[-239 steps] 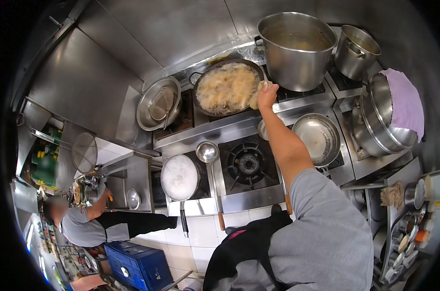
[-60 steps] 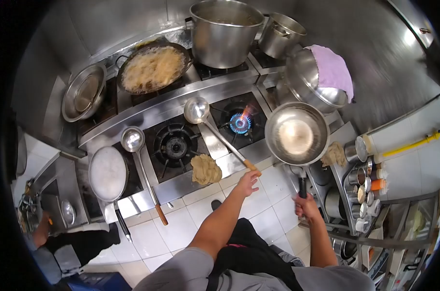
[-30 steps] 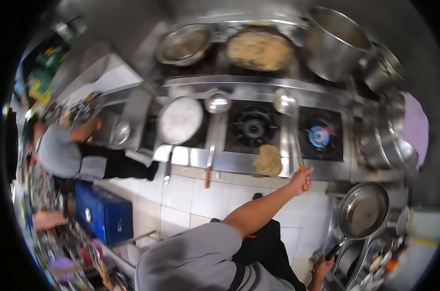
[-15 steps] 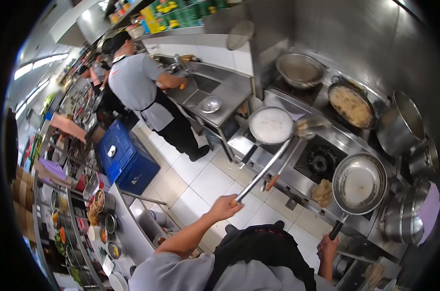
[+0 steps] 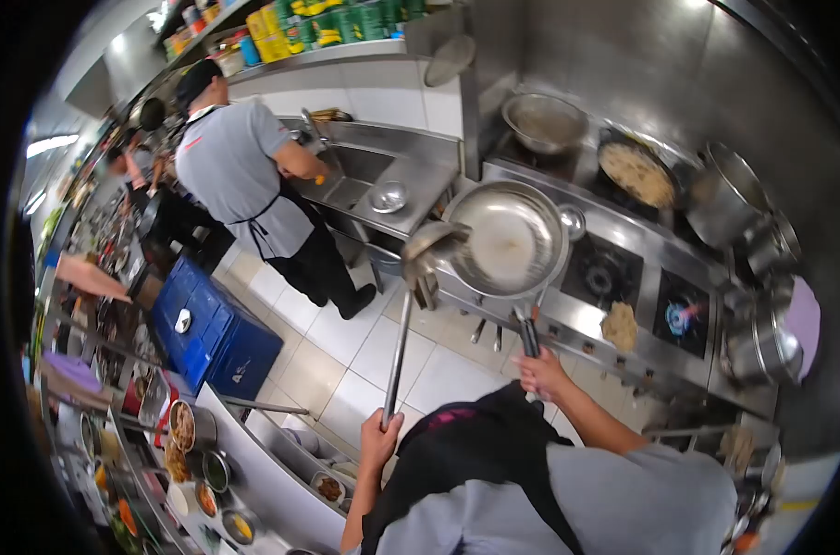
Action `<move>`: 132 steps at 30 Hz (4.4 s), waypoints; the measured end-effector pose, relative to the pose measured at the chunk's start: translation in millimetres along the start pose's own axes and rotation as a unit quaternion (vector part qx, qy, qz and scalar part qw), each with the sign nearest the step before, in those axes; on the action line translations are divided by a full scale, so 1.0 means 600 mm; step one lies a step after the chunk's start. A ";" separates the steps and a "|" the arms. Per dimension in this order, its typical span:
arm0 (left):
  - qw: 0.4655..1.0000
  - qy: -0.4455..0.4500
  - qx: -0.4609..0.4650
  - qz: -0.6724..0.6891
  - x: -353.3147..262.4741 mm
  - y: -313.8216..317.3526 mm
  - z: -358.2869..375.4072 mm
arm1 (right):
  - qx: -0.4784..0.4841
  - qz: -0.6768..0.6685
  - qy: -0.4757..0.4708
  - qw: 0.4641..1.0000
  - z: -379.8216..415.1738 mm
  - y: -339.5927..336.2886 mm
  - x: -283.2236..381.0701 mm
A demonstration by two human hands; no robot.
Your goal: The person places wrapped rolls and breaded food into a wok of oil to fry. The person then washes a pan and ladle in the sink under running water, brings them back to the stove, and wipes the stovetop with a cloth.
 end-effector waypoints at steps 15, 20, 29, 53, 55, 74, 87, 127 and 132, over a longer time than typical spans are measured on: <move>0.995 0.024 0.089 -0.021 -0.020 -0.055 -0.231 | 0.127 -0.123 0.014 0.984 -0.125 0.215 0.049; 0.992 0.034 0.108 -0.061 -0.036 -0.099 -0.363 | 0.040 -0.122 0.005 0.992 -0.242 0.234 0.080; 0.983 0.041 0.137 -0.116 -0.027 -0.175 -0.601 | -0.044 -0.079 -0.018 0.996 -0.416 0.312 0.155; 0.977 -0.005 0.212 -0.020 0.045 -0.378 -1.016 | -0.227 0.204 -0.087 0.948 -0.694 0.613 0.253; 0.976 0.015 0.207 -0.058 0.065 -0.410 -1.046 | -0.245 0.231 -0.096 0.937 -0.723 0.644 0.251; 0.949 -0.083 0.170 -0.252 0.178 -0.436 -1.346 | -0.038 0.138 0.152 0.978 -1.285 0.882 0.145; 0.879 -0.063 0.164 -0.442 0.074 -0.371 -1.528 | -0.006 -0.137 0.173 0.975 -1.405 0.962 0.099; 0.913 -0.033 0.005 -0.406 0.091 -0.533 -1.293 | 0.072 0.005 0.282 0.957 -1.369 0.880 0.149; 0.967 -0.054 -0.026 -0.248 0.145 -0.530 -1.287 | 0.068 -0.004 0.289 0.955 -1.366 0.883 0.151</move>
Point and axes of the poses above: each hand's wrist, its own z-axis away from the middle knuckle, its own y-axis out of the palm, x = y × z, the point moved 7 cm from there along -z, towards the middle knuckle, and after that the axes turned 5 degrees about z, right-handed, at the moved point
